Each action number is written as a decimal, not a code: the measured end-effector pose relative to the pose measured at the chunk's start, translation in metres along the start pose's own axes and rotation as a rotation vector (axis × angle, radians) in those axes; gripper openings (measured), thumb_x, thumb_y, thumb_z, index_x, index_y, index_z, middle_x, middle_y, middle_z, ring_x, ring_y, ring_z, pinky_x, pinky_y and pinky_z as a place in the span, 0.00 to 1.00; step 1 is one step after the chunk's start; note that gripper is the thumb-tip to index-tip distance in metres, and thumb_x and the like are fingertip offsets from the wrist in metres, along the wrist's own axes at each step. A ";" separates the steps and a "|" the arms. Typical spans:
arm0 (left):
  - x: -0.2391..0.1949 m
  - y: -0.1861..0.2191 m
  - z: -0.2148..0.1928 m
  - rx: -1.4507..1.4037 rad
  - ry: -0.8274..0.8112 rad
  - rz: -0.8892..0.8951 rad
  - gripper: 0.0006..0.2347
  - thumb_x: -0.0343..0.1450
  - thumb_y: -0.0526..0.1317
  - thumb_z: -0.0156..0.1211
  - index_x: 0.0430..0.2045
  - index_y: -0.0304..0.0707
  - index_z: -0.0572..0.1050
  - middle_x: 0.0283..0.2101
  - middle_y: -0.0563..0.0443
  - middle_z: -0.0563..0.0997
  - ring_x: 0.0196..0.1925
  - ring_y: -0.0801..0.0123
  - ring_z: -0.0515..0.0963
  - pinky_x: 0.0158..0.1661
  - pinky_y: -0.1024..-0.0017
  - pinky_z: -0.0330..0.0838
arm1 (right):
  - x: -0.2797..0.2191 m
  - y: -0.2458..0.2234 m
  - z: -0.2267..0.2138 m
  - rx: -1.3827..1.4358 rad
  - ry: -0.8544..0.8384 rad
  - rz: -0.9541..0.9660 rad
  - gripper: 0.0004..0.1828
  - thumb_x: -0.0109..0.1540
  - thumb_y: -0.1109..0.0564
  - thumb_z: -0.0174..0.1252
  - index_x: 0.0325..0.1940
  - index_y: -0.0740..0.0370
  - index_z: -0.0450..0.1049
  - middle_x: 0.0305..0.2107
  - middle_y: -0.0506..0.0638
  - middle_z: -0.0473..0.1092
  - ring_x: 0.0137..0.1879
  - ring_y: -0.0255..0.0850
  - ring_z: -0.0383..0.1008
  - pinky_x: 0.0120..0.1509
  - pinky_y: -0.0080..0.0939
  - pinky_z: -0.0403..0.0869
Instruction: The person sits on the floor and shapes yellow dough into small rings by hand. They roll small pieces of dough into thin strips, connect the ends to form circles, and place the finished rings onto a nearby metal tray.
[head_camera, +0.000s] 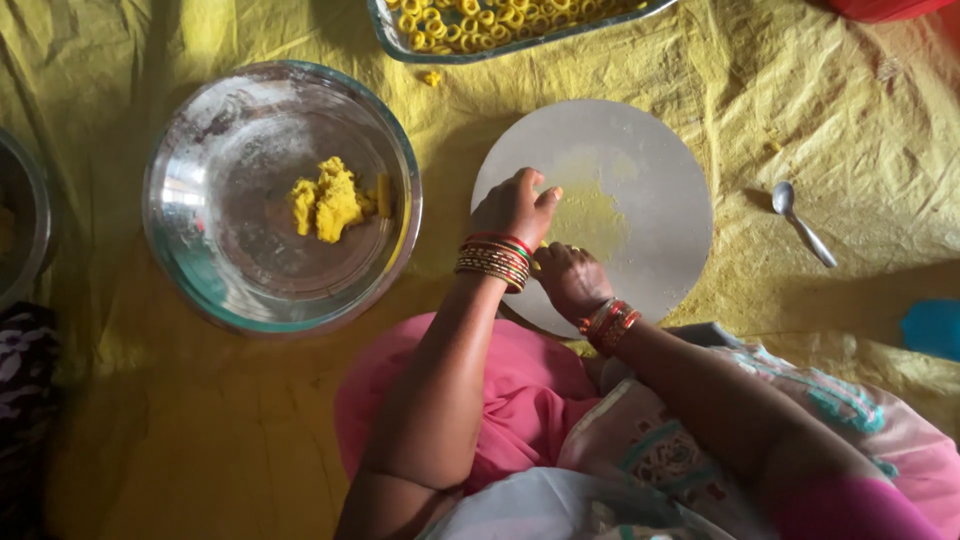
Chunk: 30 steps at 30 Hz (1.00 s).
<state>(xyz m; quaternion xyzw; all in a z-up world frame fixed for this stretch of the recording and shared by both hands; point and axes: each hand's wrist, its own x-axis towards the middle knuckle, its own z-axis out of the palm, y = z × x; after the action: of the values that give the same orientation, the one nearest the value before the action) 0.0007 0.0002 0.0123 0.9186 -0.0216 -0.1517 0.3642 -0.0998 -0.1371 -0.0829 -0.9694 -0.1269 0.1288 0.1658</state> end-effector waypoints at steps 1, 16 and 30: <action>-0.002 -0.001 0.000 0.004 -0.015 -0.011 0.17 0.70 0.52 0.60 0.46 0.42 0.77 0.44 0.42 0.84 0.46 0.51 0.84 0.46 0.56 0.76 | -0.001 0.001 0.002 -0.037 -0.005 -0.005 0.13 0.69 0.48 0.56 0.49 0.58 0.77 0.39 0.56 0.74 0.47 0.52 0.77 0.55 0.53 0.74; -0.002 0.003 -0.003 0.015 -0.050 -0.006 0.18 0.70 0.52 0.62 0.47 0.41 0.77 0.44 0.44 0.85 0.45 0.54 0.84 0.45 0.58 0.77 | 0.010 0.112 -0.056 0.035 0.191 0.196 0.09 0.61 0.58 0.63 0.45 0.53 0.80 0.38 0.52 0.74 0.44 0.51 0.78 0.46 0.50 0.77; -0.002 0.001 0.002 0.042 -0.039 0.024 0.18 0.69 0.52 0.62 0.46 0.41 0.77 0.45 0.44 0.84 0.47 0.54 0.84 0.45 0.58 0.77 | 0.013 0.107 -0.056 0.173 0.114 0.262 0.16 0.59 0.47 0.69 0.48 0.53 0.79 0.38 0.52 0.76 0.43 0.49 0.77 0.46 0.50 0.76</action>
<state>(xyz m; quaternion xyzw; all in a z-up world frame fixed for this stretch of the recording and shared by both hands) -0.0014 -0.0013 0.0121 0.9226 -0.0427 -0.1647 0.3462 -0.0491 -0.2472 -0.0724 -0.9656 0.0215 0.1046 0.2372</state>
